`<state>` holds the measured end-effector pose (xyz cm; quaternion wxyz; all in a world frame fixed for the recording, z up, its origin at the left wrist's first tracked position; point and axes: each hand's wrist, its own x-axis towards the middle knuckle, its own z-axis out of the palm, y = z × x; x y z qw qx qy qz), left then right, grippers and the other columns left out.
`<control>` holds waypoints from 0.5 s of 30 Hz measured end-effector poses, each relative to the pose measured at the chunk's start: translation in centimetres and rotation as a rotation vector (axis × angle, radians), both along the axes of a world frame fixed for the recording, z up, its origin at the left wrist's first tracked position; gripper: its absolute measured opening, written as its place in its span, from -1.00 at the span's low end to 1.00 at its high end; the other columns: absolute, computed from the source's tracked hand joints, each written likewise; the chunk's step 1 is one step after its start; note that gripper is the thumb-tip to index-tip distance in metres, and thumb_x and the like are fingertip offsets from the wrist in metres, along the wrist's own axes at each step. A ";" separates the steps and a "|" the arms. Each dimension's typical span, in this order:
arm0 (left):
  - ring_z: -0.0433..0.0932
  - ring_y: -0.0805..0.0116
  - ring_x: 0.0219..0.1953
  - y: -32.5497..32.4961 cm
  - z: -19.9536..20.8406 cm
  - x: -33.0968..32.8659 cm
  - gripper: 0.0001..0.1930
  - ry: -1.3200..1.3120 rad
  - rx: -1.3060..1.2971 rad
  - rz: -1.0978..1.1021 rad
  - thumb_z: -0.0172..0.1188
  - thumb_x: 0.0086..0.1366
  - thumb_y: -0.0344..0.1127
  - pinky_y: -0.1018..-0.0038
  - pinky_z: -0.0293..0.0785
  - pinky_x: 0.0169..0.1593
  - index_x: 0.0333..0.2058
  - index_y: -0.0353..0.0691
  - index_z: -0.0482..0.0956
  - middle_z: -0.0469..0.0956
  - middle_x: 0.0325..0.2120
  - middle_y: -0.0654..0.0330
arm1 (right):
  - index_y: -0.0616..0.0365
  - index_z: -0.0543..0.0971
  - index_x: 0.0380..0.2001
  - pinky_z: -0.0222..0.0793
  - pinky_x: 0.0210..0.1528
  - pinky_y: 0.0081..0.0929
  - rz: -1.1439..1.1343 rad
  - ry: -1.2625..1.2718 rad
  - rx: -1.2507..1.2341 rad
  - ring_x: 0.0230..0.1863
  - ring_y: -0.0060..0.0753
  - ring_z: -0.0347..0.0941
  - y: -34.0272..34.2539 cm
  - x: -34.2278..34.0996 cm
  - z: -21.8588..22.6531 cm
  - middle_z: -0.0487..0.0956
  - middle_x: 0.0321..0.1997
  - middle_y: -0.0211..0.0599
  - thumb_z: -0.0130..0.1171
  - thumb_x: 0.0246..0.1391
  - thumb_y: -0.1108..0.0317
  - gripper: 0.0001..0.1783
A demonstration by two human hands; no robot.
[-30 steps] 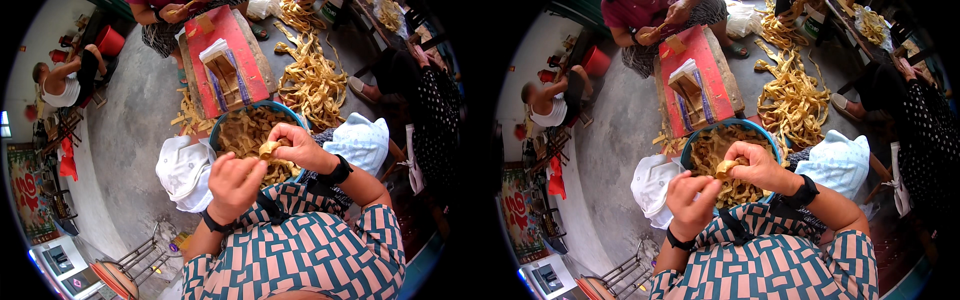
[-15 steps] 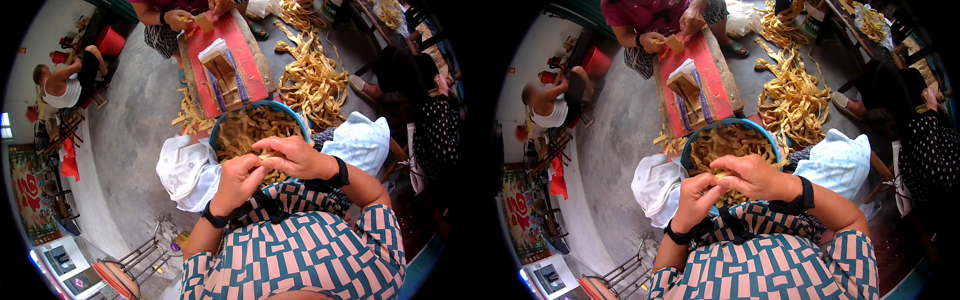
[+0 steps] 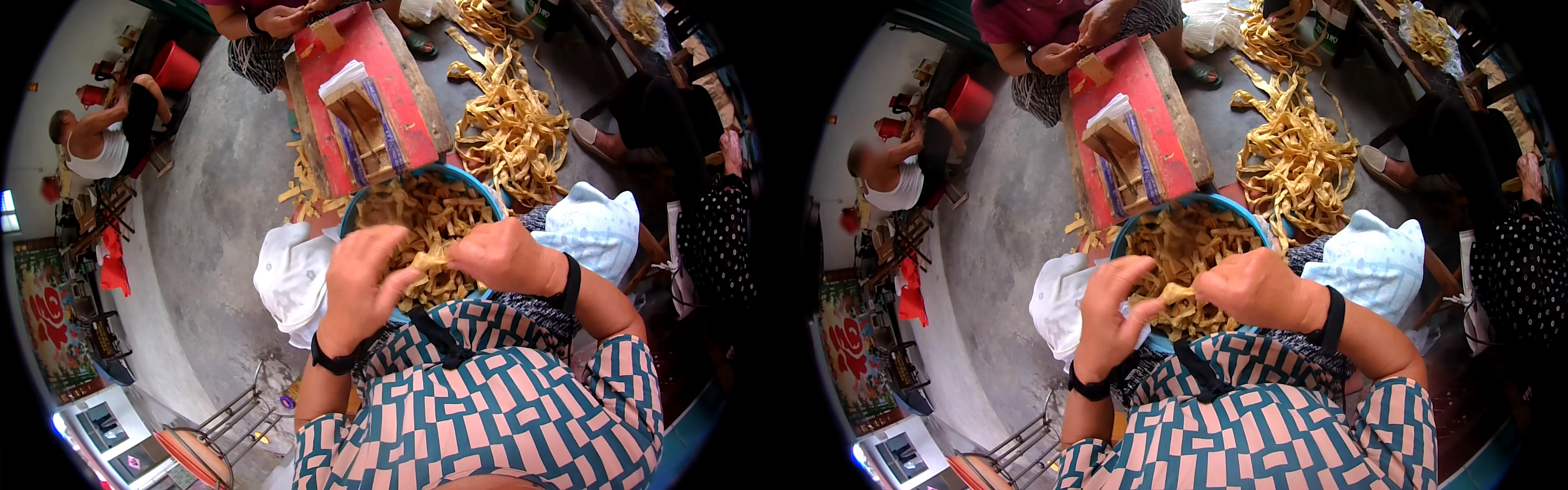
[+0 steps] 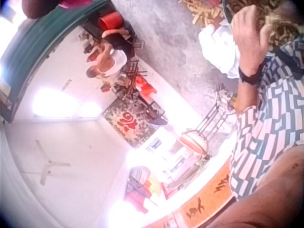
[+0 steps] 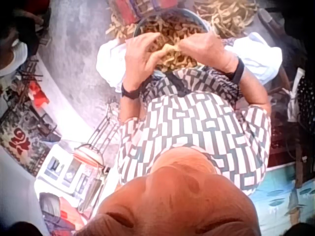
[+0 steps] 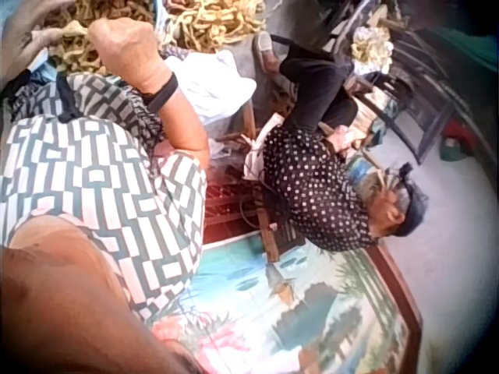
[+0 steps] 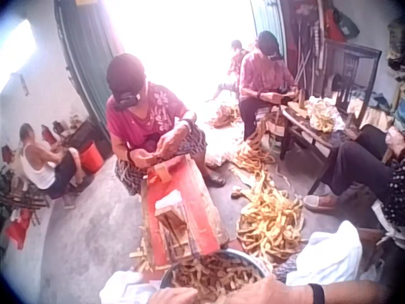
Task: The person is folding long tan paper strips into small bundles by hand and placing them into a blue plastic container.
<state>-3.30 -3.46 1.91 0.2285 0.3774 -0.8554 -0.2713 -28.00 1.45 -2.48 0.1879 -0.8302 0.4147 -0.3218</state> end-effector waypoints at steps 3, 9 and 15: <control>0.55 0.16 -0.15 0.9 -1.6 -1.0 -0.72 -0.214 -0.094 -0.251 0.33 0.18 -0.28 0.12 0.39 0.15 -0.14 -0.20 0.59 0.56 -0.30 0.15 | 0.08 0.47 -0.42 0.46 -0.54 -0.37 0.051 0.013 -0.050 -0.51 -0.31 0.58 -0.6 1.4 0.9 0.49 -0.60 -0.35 0.21 0.06 0.39 -0.89; 0.51 0.12 -0.27 0.8 -1.6 0.2 -0.85 -0.271 -0.112 -0.282 0.33 0.19 -0.28 0.17 0.41 0.13 -0.32 -0.15 0.57 0.43 -0.49 0.19 | 0.08 0.45 -0.44 0.44 -0.56 -0.38 0.193 0.081 0.094 -0.53 -0.31 0.57 0.0 0.3 -1.0 0.49 -0.61 -0.37 0.19 0.08 0.39 -0.89; 0.50 0.08 -0.31 -2.9 -2.7 1.3 -0.88 -0.108 0.069 -0.052 0.27 0.29 -0.32 0.18 0.41 -0.16 -0.25 -0.20 0.58 0.52 -0.44 0.12 | 0.09 0.48 -0.38 0.42 -0.56 -0.34 0.077 0.107 0.043 -0.53 -0.27 0.53 -4.7 -0.9 -1.2 0.47 -0.58 -0.35 0.18 0.10 0.41 -0.93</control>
